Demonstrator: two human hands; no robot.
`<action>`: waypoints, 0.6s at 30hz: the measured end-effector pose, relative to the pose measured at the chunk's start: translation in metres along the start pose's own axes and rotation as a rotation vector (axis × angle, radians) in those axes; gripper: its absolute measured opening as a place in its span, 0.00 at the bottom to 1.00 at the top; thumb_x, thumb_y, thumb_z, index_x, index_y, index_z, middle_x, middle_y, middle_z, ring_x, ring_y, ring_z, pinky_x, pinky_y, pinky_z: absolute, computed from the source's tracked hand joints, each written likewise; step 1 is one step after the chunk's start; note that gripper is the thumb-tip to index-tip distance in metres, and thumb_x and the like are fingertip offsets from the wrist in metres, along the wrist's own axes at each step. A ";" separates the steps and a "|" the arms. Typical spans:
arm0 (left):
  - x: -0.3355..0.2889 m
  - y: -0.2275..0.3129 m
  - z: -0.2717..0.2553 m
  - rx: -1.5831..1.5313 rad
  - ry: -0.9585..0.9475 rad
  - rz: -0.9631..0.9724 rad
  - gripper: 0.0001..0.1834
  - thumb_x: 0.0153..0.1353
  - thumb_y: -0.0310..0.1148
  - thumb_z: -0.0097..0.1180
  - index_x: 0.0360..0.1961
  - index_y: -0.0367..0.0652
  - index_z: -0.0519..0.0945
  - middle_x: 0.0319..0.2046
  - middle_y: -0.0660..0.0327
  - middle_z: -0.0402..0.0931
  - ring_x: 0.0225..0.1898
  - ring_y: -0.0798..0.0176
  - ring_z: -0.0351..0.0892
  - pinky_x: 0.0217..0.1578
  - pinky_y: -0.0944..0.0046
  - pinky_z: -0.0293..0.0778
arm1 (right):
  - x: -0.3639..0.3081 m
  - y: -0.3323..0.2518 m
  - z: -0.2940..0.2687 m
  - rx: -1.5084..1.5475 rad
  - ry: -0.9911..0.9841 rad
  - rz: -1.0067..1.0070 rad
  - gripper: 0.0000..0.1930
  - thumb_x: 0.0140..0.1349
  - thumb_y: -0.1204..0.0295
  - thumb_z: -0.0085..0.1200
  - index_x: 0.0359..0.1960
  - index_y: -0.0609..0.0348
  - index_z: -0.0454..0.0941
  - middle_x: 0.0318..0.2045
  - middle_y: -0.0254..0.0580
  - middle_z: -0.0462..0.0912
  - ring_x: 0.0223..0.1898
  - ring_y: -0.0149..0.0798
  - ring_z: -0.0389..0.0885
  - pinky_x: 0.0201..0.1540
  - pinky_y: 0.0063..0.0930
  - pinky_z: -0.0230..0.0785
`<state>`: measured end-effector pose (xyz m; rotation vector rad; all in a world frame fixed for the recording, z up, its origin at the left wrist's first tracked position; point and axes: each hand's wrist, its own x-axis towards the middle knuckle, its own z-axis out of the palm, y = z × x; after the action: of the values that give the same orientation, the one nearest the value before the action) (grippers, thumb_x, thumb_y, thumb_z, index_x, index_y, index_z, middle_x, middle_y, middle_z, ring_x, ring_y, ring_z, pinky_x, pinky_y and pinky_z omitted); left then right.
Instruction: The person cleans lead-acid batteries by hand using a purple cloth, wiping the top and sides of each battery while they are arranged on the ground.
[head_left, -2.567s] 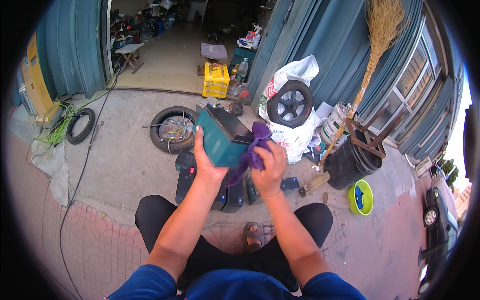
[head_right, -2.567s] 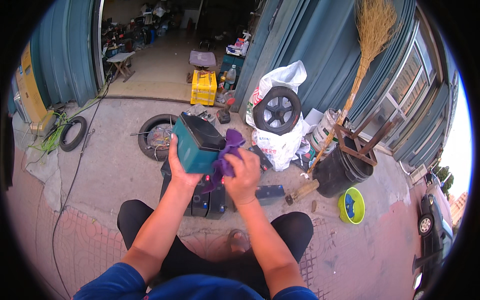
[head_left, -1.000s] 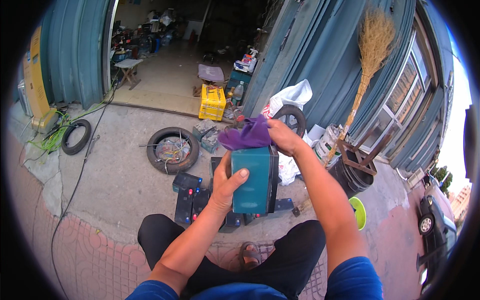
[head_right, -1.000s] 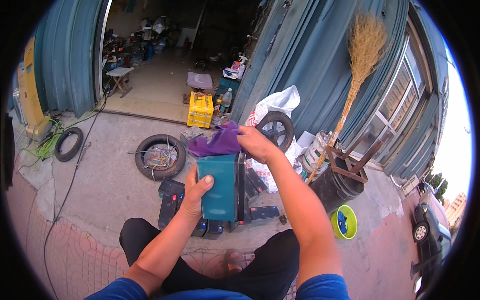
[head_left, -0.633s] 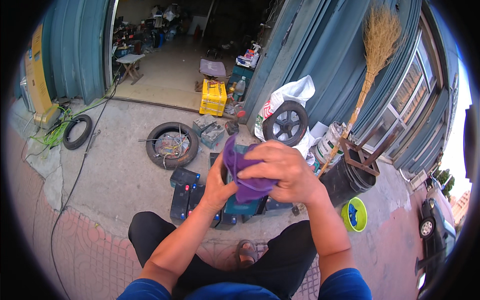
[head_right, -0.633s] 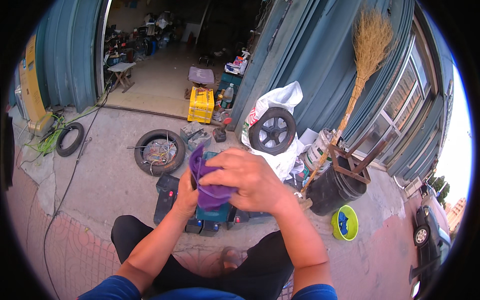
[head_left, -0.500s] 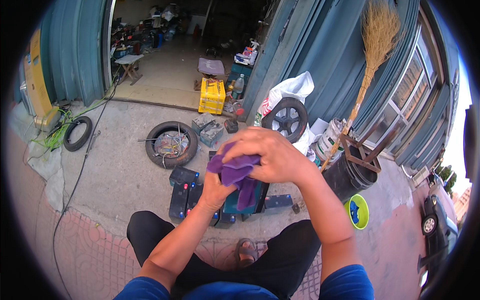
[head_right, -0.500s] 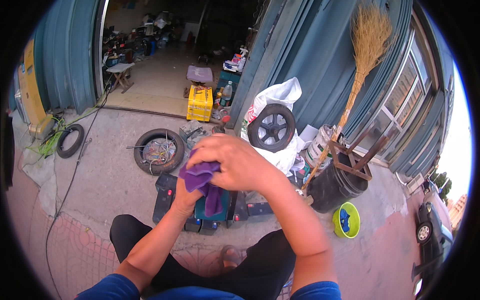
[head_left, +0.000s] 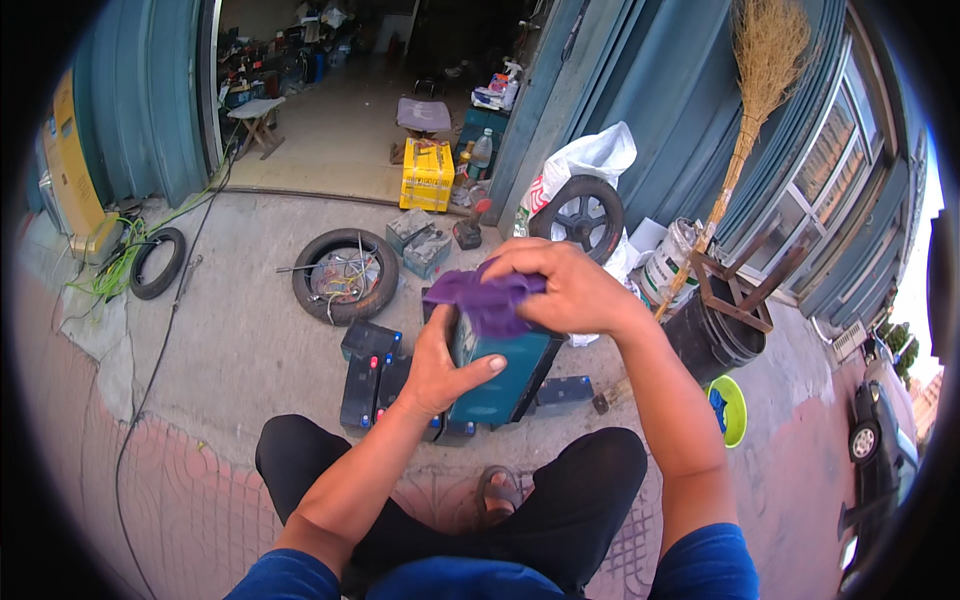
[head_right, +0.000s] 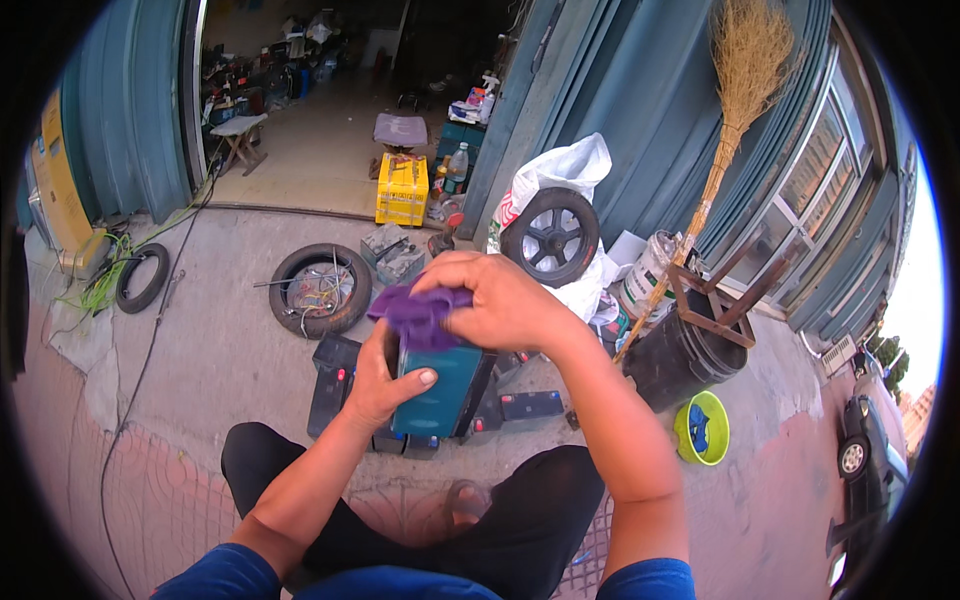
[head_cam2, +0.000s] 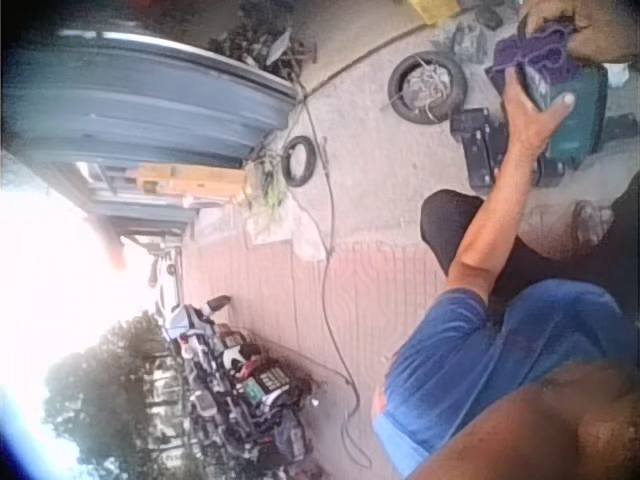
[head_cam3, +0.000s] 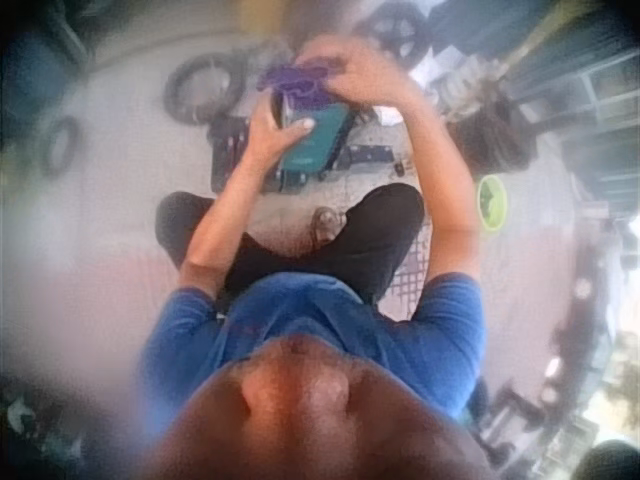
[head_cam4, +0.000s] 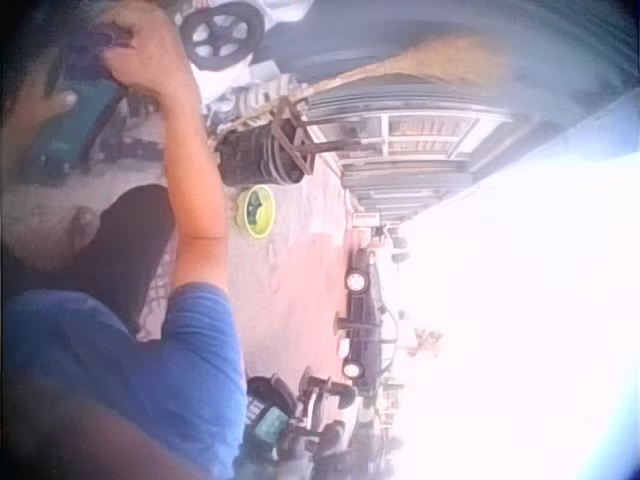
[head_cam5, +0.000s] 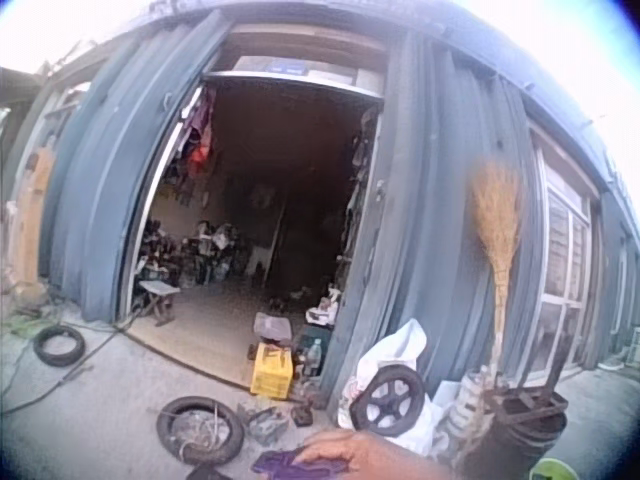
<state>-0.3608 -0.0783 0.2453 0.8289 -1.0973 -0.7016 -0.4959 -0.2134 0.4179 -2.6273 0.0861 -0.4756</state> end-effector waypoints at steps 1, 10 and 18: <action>-0.001 -0.004 -0.004 0.034 -0.003 0.010 0.60 0.51 0.48 0.80 0.78 0.28 0.62 0.70 0.45 0.72 0.72 0.51 0.71 0.75 0.52 0.63 | 0.001 -0.011 -0.002 0.031 -0.035 -0.143 0.18 0.60 0.65 0.70 0.50 0.59 0.89 0.47 0.47 0.91 0.51 0.52 0.89 0.58 0.39 0.80; 0.002 0.011 0.012 -0.217 0.044 -0.042 0.53 0.55 0.46 0.78 0.74 0.29 0.65 0.62 0.47 0.77 0.65 0.55 0.78 0.68 0.54 0.72 | 0.005 0.081 0.011 0.388 -0.010 0.460 0.16 0.70 0.65 0.66 0.54 0.60 0.89 0.49 0.40 0.90 0.49 0.26 0.83 0.54 0.28 0.78; 0.001 -0.001 0.013 -0.259 0.043 -0.055 0.58 0.57 0.45 0.77 0.81 0.31 0.58 0.68 0.44 0.74 0.70 0.51 0.75 0.72 0.52 0.69 | -0.058 0.027 0.015 0.198 0.285 -0.020 0.16 0.59 0.79 0.71 0.49 0.60 0.91 0.53 0.47 0.90 0.55 0.41 0.88 0.60 0.32 0.78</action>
<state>-0.3730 -0.0828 0.2476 0.6509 -0.9240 -0.8487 -0.5451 -0.2226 0.3748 -2.3549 0.0980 -0.8199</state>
